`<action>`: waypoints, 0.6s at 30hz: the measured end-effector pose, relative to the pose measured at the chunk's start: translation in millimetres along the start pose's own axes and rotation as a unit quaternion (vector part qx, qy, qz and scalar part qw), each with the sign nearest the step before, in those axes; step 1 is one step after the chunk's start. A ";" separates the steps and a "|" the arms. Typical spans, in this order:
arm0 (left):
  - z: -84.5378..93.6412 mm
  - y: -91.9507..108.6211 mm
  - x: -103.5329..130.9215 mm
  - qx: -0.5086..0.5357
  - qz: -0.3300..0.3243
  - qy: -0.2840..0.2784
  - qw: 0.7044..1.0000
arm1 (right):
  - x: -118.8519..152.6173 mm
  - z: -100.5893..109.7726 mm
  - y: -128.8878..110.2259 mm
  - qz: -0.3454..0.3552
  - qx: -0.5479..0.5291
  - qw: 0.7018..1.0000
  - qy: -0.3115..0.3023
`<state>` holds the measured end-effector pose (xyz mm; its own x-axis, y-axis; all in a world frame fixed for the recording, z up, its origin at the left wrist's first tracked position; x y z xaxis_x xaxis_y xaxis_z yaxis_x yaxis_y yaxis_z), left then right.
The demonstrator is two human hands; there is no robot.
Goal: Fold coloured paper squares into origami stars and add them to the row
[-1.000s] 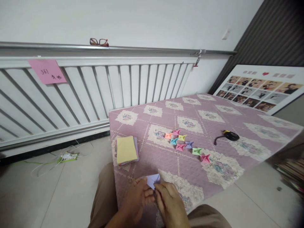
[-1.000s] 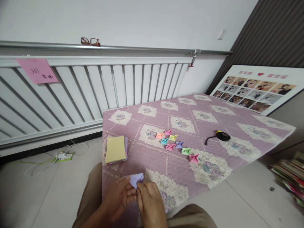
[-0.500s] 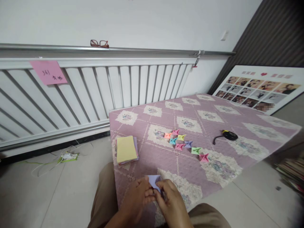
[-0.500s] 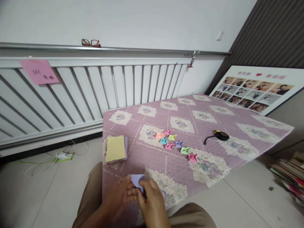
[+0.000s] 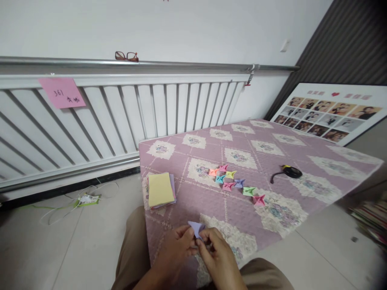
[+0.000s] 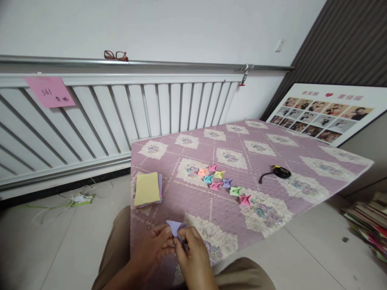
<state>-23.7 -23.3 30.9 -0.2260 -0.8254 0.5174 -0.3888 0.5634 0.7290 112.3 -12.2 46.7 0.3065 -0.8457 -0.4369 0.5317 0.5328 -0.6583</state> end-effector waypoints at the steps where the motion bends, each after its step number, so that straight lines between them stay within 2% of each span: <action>1: -0.5 1.4 0.1 -0.011 -0.004 0.003 1.000 | -0.1 0.2 -0.2 -0.001 -0.004 1.000 -0.001; 8: -4.2 8.5 2.3 -0.044 -0.018 0.007 0.999 | -1.6 1.8 -0.6 -0.026 -0.031 0.999 0.002; 18: -0.7 6.8 0.4 -0.066 -0.021 0.021 0.997 | 0.1 -0.5 3.3 -0.095 -0.083 0.992 -0.024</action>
<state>-25.8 -19.8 36.4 -0.1728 -0.8474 0.5020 -0.2747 0.5309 0.8017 113.7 -10.5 44.2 0.2532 -0.9297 -0.2675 0.4468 0.3577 -0.8201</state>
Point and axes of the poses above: each hand's wrist, its own x-axis away from the middle knuckle, its own z-axis out of the back of the hand, y = z × x, the point moved 2 cm from there along -x, towards the middle knuckle, and after that the axes turned 6 degrees about z, right-handed, at the moved point
